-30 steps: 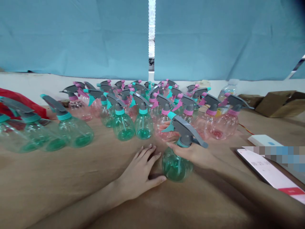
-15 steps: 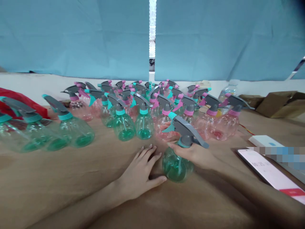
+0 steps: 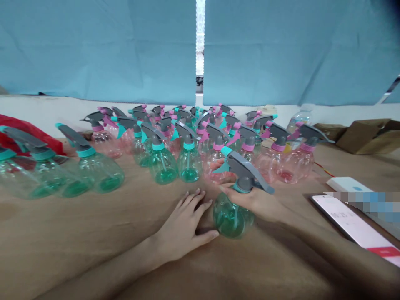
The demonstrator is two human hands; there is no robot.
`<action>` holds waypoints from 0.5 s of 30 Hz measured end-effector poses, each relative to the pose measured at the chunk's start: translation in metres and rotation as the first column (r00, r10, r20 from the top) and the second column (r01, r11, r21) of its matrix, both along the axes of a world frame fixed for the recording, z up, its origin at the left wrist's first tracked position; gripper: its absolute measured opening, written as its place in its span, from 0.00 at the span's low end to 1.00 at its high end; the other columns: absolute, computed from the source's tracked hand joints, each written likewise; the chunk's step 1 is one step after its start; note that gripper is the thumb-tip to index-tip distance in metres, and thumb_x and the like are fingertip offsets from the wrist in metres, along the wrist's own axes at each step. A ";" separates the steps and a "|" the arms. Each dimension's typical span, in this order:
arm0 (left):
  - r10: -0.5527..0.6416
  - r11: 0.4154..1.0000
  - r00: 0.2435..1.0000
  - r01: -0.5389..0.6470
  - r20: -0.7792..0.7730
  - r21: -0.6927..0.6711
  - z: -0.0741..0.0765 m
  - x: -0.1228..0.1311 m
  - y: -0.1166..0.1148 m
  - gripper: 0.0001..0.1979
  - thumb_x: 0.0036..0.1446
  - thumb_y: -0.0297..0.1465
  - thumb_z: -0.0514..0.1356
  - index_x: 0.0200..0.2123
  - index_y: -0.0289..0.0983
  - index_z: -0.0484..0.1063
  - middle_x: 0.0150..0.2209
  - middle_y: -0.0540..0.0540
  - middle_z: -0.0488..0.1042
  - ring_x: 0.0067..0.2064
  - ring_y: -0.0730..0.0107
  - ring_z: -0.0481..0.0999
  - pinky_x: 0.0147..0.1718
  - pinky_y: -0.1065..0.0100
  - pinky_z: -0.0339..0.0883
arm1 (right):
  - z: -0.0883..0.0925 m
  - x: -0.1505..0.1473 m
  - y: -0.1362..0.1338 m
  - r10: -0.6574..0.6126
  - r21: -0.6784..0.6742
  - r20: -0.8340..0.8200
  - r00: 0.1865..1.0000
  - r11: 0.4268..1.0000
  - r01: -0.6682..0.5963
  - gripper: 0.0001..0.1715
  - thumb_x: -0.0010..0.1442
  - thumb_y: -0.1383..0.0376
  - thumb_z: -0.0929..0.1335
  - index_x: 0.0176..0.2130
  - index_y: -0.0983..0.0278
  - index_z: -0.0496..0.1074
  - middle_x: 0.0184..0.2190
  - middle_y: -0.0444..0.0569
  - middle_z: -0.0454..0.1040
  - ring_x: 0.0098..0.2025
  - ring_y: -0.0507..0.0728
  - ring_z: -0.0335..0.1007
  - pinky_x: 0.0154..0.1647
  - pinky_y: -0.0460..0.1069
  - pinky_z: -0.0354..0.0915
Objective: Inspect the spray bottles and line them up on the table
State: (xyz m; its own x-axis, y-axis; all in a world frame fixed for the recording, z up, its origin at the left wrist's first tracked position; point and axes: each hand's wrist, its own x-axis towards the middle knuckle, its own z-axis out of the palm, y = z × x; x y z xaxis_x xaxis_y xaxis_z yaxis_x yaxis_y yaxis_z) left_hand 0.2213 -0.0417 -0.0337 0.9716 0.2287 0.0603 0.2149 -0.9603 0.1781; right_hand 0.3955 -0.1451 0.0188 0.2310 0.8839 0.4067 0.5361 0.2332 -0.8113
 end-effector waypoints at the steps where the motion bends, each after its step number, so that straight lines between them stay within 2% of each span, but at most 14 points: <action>1: 0.002 1.000 1.000 -0.002 -0.003 -0.002 0.000 0.000 0.000 0.36 0.59 0.52 0.51 0.62 0.34 0.56 0.64 0.37 0.51 0.65 0.52 0.48 0.60 0.50 0.45 | 0.000 0.000 0.000 0.003 -0.013 0.003 1.000 1.000 -0.003 0.23 0.56 0.66 0.64 0.52 0.56 0.64 0.47 0.46 0.73 0.44 0.56 0.74 0.45 0.48 0.71; 4: 0.000 1.000 1.000 0.000 0.006 -0.008 -0.001 0.000 0.000 0.36 0.59 0.52 0.51 0.61 0.34 0.56 0.64 0.37 0.52 0.65 0.52 0.48 0.60 0.50 0.45 | 0.001 0.000 0.000 -0.017 -0.018 0.033 0.999 1.000 0.018 0.16 0.56 0.65 0.64 0.46 0.57 0.68 0.45 0.45 0.74 0.42 0.56 0.75 0.44 0.48 0.72; 8: 0.000 1.000 0.999 0.001 0.034 -0.017 -0.002 -0.001 0.001 0.35 0.59 0.52 0.52 0.61 0.35 0.56 0.64 0.38 0.52 0.64 0.51 0.49 0.60 0.50 0.45 | 0.002 -0.001 -0.001 -0.032 0.000 0.035 0.999 0.999 0.032 0.13 0.55 0.67 0.64 0.42 0.57 0.67 0.43 0.44 0.74 0.40 0.54 0.75 0.42 0.47 0.72; 12: 0.004 1.000 1.000 -0.004 0.022 -0.022 -0.001 -0.001 0.001 0.35 0.58 0.52 0.52 0.61 0.35 0.57 0.64 0.37 0.52 0.64 0.50 0.49 0.60 0.50 0.45 | 0.004 -0.003 -0.004 -0.028 -0.029 0.007 1.000 0.999 0.029 0.20 0.54 0.69 0.63 0.47 0.57 0.64 0.41 0.45 0.75 0.39 0.54 0.75 0.42 0.47 0.72; 15: 0.001 1.000 1.000 -0.001 0.019 -0.022 0.000 -0.001 0.000 0.35 0.59 0.52 0.52 0.61 0.35 0.56 0.64 0.38 0.52 0.64 0.51 0.49 0.60 0.51 0.45 | 0.005 -0.003 -0.006 -0.067 -0.014 0.092 0.993 0.998 0.068 0.25 0.54 0.67 0.63 0.53 0.57 0.60 0.36 0.44 0.77 0.35 0.55 0.76 0.35 0.48 0.74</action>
State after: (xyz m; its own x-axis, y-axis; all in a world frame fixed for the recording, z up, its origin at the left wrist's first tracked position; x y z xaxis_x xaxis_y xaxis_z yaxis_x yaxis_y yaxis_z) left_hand 0.2204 -0.0413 -0.0339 0.9701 0.2309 0.0742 0.2120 -0.9560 0.2029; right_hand 0.3922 -0.1509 0.0238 0.2527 0.8746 0.4138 0.6226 0.1804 -0.7615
